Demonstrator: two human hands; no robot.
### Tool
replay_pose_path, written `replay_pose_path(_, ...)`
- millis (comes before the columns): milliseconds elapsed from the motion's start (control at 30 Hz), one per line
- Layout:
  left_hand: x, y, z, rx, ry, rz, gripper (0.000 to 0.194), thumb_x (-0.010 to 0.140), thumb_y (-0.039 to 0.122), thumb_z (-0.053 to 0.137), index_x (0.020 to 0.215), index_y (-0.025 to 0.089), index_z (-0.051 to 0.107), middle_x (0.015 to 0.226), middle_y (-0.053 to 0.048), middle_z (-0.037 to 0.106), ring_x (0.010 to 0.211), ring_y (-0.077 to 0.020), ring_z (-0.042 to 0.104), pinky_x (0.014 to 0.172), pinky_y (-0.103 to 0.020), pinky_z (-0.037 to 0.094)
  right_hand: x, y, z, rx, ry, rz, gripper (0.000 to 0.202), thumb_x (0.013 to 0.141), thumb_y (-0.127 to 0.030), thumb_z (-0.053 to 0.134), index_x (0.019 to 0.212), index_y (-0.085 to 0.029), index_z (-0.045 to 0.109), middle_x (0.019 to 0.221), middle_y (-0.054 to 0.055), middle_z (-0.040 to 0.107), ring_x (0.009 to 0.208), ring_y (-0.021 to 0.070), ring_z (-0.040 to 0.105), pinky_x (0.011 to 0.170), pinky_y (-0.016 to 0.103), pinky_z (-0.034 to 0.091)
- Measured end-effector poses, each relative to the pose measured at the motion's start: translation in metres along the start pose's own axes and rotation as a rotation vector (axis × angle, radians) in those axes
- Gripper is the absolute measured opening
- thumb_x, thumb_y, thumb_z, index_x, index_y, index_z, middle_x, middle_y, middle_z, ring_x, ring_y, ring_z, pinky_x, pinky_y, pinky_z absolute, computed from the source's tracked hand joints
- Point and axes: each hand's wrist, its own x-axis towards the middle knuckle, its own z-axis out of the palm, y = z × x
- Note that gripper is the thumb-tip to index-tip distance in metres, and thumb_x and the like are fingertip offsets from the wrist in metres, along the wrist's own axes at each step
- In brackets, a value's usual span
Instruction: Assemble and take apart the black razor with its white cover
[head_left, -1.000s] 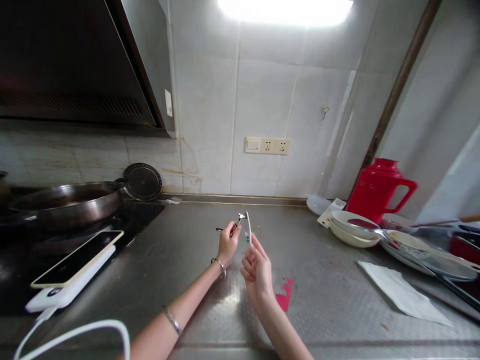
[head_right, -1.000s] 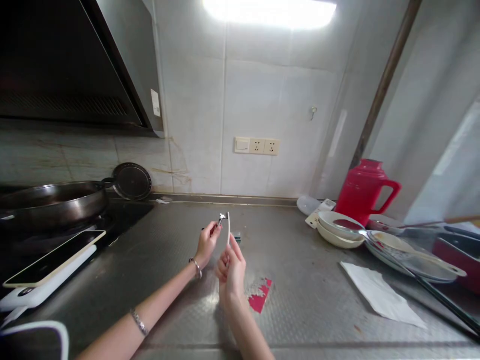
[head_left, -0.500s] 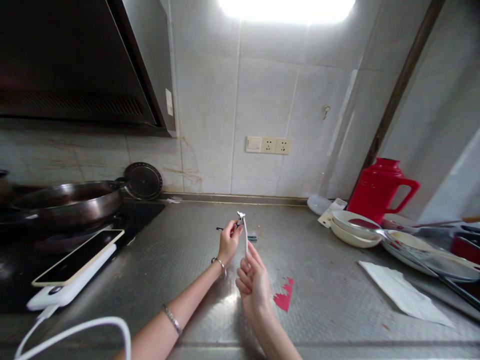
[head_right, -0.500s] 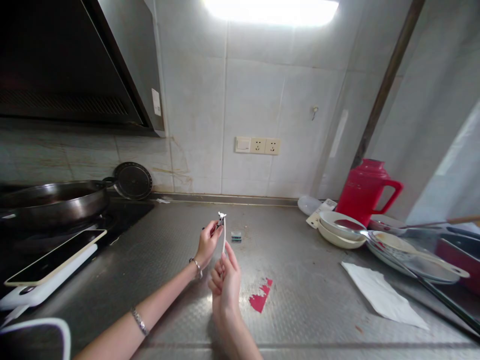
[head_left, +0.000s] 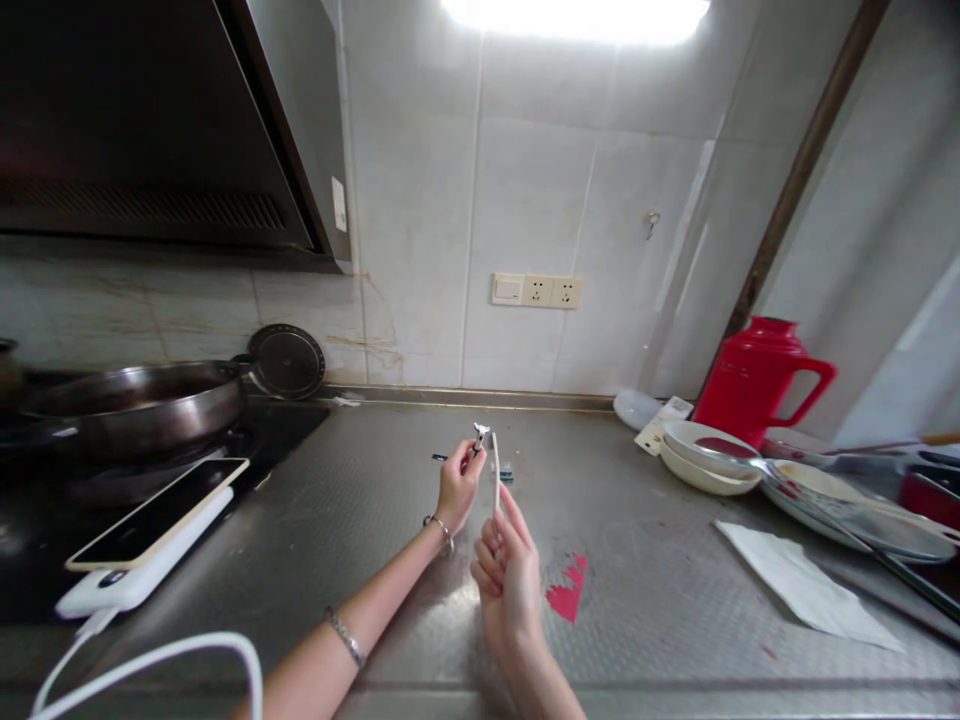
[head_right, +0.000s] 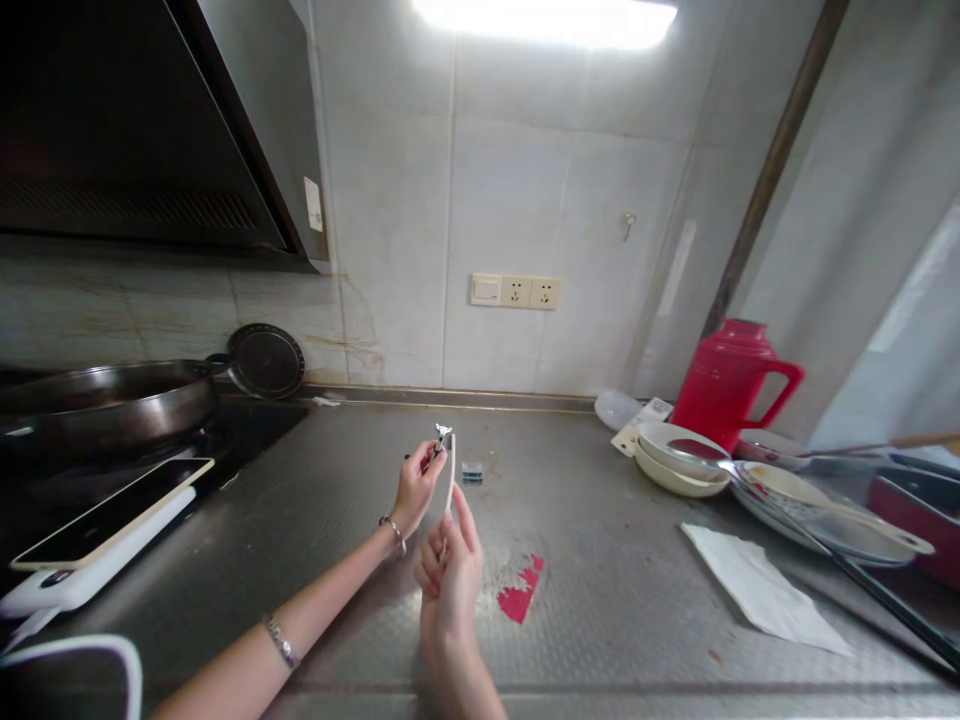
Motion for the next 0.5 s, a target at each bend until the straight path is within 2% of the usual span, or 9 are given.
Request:
replay_pose_path(167, -0.004, 0.002, 0.003, -0.041, -0.052, 0.012, 0.026, 0.080, 0.040, 0.051, 0.084, 0.015, 0.057, 0.065, 0.003, 0.049, 0.059, -0.0098, 0.042, 0.056, -0.020, 0.034, 0.008, -0.007, 0.005, 0.000, 0.008, -0.075, 0.070, 0.064, -0.034, 0.068, 0.128, -0.023, 0.043, 0.051, -0.013, 0.029, 0.036, 0.0009, 0.013, 0.036, 0.016, 0.008)
replay_pose_path(333, -0.001, -0.001, 0.001, -0.052, -0.005, -0.013, 0.025, 0.079, 0.039, 0.054, 0.088, 0.016, 0.058, 0.068, 0.002, 0.051, 0.062, -0.0107, 0.045, 0.059, -0.020, 0.036, -0.003, 0.005, -0.003, -0.049, 0.012, -0.016, 0.066, 0.068, -0.039, 0.067, 0.128, -0.022, 0.045, 0.052, -0.012, 0.029, 0.037, 0.0009, 0.013, 0.036, 0.016, 0.008)
replay_pose_path(500, 0.000, -0.002, 0.001, -0.050, 0.004, -0.022, 0.030, 0.078, 0.044, 0.055, 0.084, 0.016, 0.060, 0.062, 0.003, 0.046, 0.056, -0.0091, 0.039, 0.053, -0.020, 0.032, 0.005, -0.002, -0.007, -0.037, 0.024, -0.060, 0.067, 0.066, -0.036, 0.068, 0.128, -0.023, 0.045, 0.052, -0.012, 0.031, 0.037, 0.0013, 0.013, 0.036, 0.016, 0.008)
